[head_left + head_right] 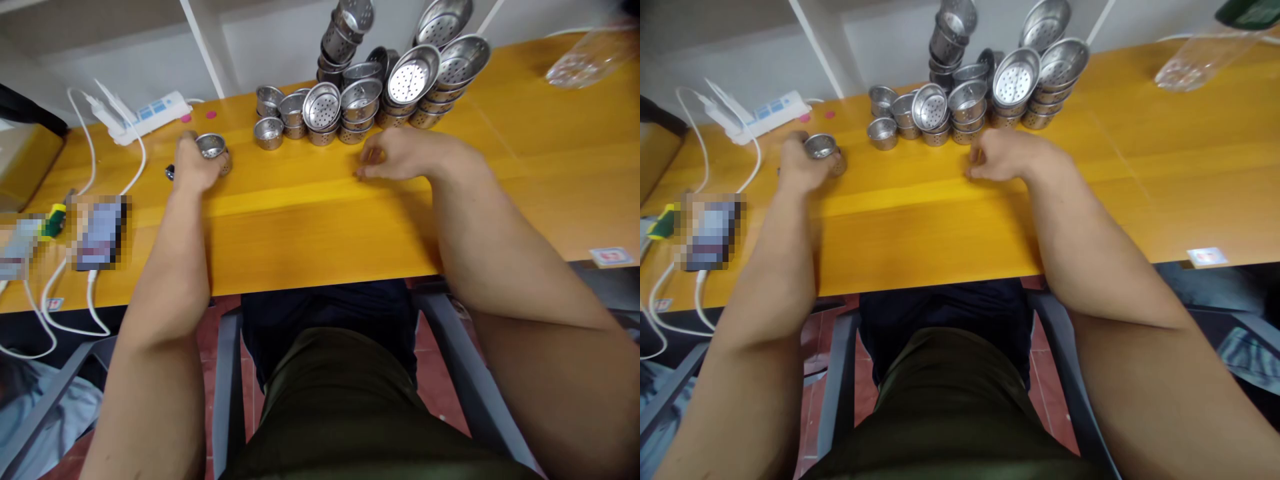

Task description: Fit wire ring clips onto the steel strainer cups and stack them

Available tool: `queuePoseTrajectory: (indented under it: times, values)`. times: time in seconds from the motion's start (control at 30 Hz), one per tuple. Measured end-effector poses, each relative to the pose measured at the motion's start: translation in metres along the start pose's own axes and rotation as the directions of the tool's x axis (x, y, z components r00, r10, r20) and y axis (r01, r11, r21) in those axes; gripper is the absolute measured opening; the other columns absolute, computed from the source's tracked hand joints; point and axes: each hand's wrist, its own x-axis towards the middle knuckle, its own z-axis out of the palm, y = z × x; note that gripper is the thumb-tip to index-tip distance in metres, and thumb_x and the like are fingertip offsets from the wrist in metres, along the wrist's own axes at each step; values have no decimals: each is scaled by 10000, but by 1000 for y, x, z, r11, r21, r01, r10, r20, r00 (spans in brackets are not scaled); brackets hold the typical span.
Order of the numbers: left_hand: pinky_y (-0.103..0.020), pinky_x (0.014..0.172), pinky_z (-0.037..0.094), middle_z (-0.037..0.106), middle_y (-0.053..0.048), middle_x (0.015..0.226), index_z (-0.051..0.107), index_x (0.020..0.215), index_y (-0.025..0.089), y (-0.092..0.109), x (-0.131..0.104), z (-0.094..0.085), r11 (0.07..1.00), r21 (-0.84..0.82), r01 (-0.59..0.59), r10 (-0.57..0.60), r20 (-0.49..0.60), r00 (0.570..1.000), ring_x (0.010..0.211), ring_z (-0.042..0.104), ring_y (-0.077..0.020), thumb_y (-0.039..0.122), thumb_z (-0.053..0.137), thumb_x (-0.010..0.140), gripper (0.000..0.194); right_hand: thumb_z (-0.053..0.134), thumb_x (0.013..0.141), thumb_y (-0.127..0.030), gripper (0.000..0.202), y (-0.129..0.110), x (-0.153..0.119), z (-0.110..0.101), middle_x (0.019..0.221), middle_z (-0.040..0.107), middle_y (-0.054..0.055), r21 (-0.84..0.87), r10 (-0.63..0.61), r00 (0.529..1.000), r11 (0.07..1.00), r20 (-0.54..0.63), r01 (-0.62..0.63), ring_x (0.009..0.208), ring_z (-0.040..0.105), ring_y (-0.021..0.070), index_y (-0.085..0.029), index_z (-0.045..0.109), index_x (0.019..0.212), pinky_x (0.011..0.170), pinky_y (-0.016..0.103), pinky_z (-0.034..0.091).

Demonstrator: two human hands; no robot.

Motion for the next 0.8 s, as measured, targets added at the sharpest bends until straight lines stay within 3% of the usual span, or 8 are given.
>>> queuePoseTrajectory:
  times: [0.1, 0.17, 0.23, 0.3, 0.4, 0.5, 0.67, 0.8]
  values:
    - [-847, 1495, 345, 602, -258, 1868, 506, 1771, 156, 3, -5, 0, 982, -61, -179, 179, -14, 984, 1829, 535, -499, 871, 1080, 741, 1379, 862, 1167, -236, 268, -25, -5, -7, 1436, 933, 225, -43, 7, 998, 999, -57, -9, 1328, 888, 454, -177, 915, 1423, 1234, 576, 694]
    - [-810, 1579, 184, 565, -190, 1926, 430, 1849, 243, 6, -7, 3, 912, -136, -387, 387, -22, 922, 2022, 247, -384, 979, 924, 942, 1268, 770, 1233, -267, 493, -47, -5, -6, 1589, 891, 221, 1, -10, 986, 1000, -165, 10, 1497, 838, 453, -186, 804, 1718, 1358, 589, 641]
    - [-809, 1618, 120, 573, -140, 1939, 436, 1862, 336, 18, -14, 8, 816, -214, -536, 547, -13, 837, 2076, 54, -300, 985, 788, 1077, 1078, 699, 1274, -307, 710, -66, -1, 0, 1637, 878, 185, 38, 11, 980, 999, -197, -4, 1569, 802, 444, -240, 571, 1968, 1405, 606, 601]
    - [-819, 1668, 131, 526, -103, 1999, 482, 1837, 409, 40, -28, 16, 774, -265, -575, 600, 15, 800, 2075, 94, -344, 962, 860, 1043, 1039, 653, 1289, -346, 778, -74, 9, 9, 1693, 853, 171, 46, 66, 981, 997, -183, -59, 1602, 769, 464, -284, 444, 2035, 1397, 642, 579]
    - [-824, 1681, 216, 438, -99, 2060, 521, 1813, 436, 74, -53, 31, 745, -254, -617, 654, 96, 750, 2018, 298, -444, 904, 943, 1003, 1025, 604, 1300, -424, 536, -66, 29, 23, 1797, 783, 153, 90, 108, 973, 992, -203, -91, 1626, 701, 460, -327, 663, 1823, 1405, 642, 530]
    - [-811, 1678, 294, 446, -126, 2057, 546, 1822, 444, 90, -67, 53, 689, -319, -650, 710, 119, 694, 1991, 367, -504, 801, 1022, 958, 1049, 632, 1299, -610, 314, -46, 46, 31, 1591, 867, 117, 245, 76, 940, 969, -333, 9, 1528, 648, 414, -374, 793, 1431, 1414, 609, 479]
    - [-826, 1672, 321, 424, -192, 2077, 290, 2020, 414, 88, -68, 78, 647, -391, -654, 724, 47, 688, 1997, 376, -526, 725, 1022, 1015, 1282, 785, 1175, -889, 550, -51, 44, 40, 1184, 858, 105, 429, -101, 852, 830, -514, 357, 1171, 675, 331, -340, 780, 1177, 1227, 525, 563]
    - [-779, 1632, 423, 502, -225, 2027, 157, 2051, 400, 94, -76, 75, 650, -387, -655, 717, 27, 696, 1963, 460, -522, 850, 965, 1055, 1360, 816, 1098, -980, 655, -84, 22, 51, 1019, 805, 66, 566, -214, 892, 708, -399, 423, 931, 748, 329, -335, 808, 1207, 941, 502, 657]
